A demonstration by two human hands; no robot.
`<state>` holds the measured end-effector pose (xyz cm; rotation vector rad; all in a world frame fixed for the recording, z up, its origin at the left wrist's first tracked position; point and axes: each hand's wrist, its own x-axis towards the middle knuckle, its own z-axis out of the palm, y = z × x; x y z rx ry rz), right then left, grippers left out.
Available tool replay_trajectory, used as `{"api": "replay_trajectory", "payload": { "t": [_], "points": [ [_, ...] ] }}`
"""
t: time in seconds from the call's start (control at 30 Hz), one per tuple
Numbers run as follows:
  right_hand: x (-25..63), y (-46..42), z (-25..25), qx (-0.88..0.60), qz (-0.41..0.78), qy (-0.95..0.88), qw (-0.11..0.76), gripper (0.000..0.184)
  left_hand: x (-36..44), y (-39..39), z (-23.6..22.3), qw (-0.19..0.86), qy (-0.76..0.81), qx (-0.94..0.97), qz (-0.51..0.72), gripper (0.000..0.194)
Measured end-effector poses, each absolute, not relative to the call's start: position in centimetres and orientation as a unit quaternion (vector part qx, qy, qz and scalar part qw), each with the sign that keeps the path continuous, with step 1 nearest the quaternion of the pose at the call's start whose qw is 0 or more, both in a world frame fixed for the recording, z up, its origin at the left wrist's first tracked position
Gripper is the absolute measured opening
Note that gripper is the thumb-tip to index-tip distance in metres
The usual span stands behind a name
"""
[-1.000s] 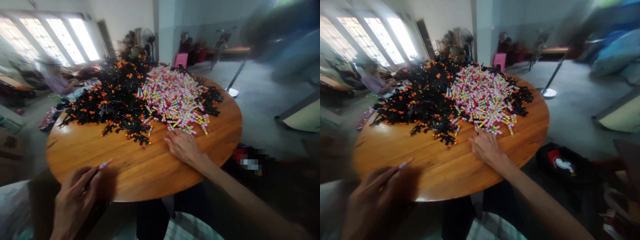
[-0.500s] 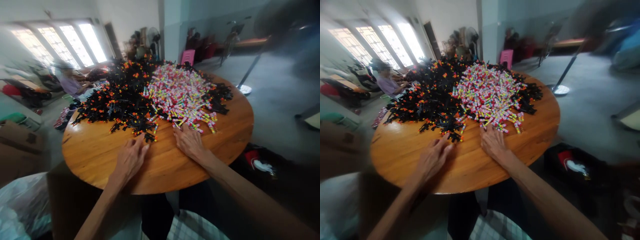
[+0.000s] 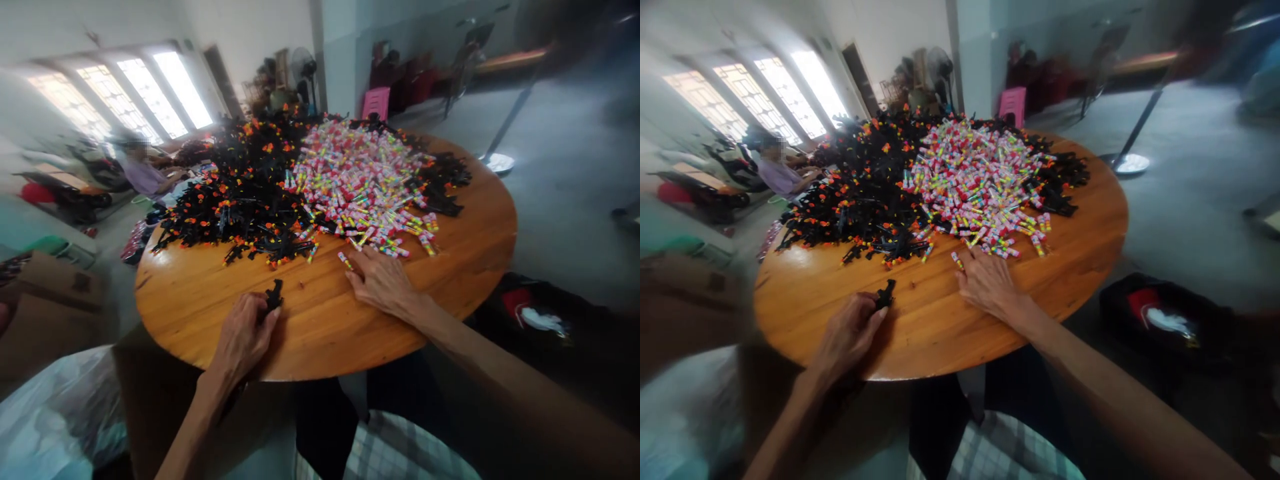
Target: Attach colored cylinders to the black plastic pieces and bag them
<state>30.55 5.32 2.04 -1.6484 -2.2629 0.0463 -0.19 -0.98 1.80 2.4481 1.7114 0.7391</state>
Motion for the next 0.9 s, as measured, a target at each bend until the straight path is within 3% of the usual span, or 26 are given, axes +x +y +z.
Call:
{"api": "replay_trajectory", "payload": {
  "t": [0.13,0.27,0.5,0.73,0.9],
  "points": [
    [29.4,5.9,2.3,-0.595,0.003,-0.796,0.112,0.044,1.2,0.3,2.0,-0.011,0.630,0.745,0.218,0.037],
    [28.9,7.2,1.9,-0.540,-0.011,-0.838,0.080,0.036,2.5,2.2,2.5,-0.056,0.644,0.753,0.121,0.029],
    [28.4,8.8,1.3,-0.484,-0.007,-0.868,0.116,0.028,1.7,3.5,2.0,-0.033,0.591,0.796,0.127,0.010],
    [26.9,9.5,1.9,-0.488,0.032,-0.862,0.135,0.025,4.2,4.0,1.6,-0.038,0.537,0.827,0.164,0.011],
    [26.8,9.1,1.8,-0.421,0.184,-0.856,0.238,0.022,5.1,4.1,0.9,-0.013,0.482,0.848,0.218,0.012]
  ]
}}
